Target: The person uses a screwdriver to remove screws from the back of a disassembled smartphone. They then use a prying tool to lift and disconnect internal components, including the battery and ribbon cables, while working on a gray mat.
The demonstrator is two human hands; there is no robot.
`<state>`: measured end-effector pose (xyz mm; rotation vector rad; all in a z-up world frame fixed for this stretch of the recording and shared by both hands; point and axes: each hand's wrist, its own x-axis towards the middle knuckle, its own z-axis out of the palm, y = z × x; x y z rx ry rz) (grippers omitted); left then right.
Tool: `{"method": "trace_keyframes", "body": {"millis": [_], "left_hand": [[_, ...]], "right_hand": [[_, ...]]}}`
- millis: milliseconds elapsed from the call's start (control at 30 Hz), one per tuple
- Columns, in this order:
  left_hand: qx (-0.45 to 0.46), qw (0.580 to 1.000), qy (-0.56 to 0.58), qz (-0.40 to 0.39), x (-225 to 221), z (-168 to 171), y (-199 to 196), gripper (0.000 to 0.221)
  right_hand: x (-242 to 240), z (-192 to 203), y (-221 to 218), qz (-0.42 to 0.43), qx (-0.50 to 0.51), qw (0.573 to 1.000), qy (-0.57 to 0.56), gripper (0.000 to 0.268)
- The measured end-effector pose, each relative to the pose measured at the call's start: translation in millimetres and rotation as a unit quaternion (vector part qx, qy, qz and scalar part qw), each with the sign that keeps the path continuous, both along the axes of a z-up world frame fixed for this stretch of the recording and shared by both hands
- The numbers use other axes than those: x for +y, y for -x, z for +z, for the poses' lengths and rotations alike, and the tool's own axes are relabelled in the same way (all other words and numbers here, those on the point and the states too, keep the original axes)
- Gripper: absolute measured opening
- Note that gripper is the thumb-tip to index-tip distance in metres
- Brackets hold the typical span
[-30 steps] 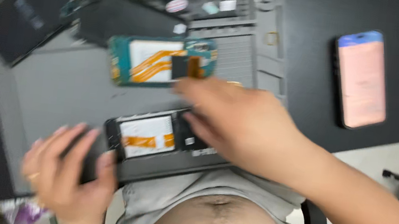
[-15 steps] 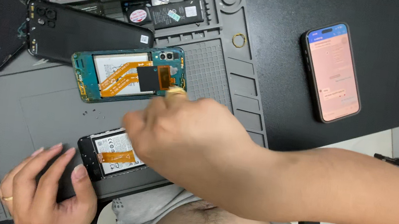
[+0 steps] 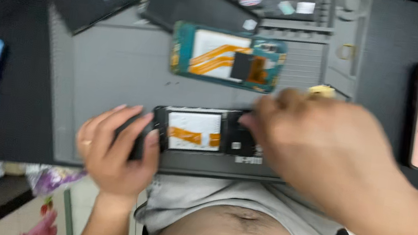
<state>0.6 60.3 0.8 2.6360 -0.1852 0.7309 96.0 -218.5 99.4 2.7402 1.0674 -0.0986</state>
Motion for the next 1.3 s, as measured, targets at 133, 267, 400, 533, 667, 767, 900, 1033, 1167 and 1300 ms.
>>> {"method": "trace_keyframes", "body": {"millis": [133, 267, 400, 533, 667, 767, 900, 1033, 1167, 1300], "left_hand": [[-0.017, 1.0, -0.005, 0.01, -3, -1, -3, 0.023], [-0.008, 1.0, 0.007, -0.007, 0, 4, -2, 0.024], [-0.005, 0.999, 0.015, -0.028, 3, 1, 1, 0.029], [0.002, 1.0, -0.003, -0.016, 3, -2, 5, 0.029], [-0.001, 1.0, -0.014, -0.006, 3, -8, 6, 0.032], [-0.01, 1.0, -0.003, -0.003, 2, -9, 6, 0.029], [-0.011, 1.0, 0.0, -0.003, 2, -9, 5, 0.029], [-0.003, 1.0, 0.002, -0.008, 3, -9, 6, 0.027], [-0.017, 1.0, -0.002, -0.004, 1, -7, 3, 0.028], [-0.017, 0.999, 0.013, -0.026, 1, -1, -3, 0.028]], "right_hand": [[-4, 2, -5, -0.035, 0.064, 0.997, 0.029, 0.035], [-2, -2, -2, -0.086, 0.059, 0.992, 0.076, 0.047], [2, 2, 1, -0.052, 0.073, 0.996, -0.005, 0.029], [8, -6, 9, -0.07, 0.04, 0.997, -0.001, 0.044], [14, -2, 5, -0.068, 0.088, 0.993, -0.05, 0.03], [15, -6, 8, -0.047, 0.046, 0.998, -0.008, 0.012], [19, -3, 3, -0.063, 0.067, 0.996, -0.005, 0.024], [17, 1, 1, -0.078, 0.158, 0.984, -0.004, 0.005], [15, 5, -6, -0.088, 0.159, 0.983, -0.008, 0.022], [2, 30, -10, -0.108, 0.199, 0.953, -0.203, 0.018]]}}
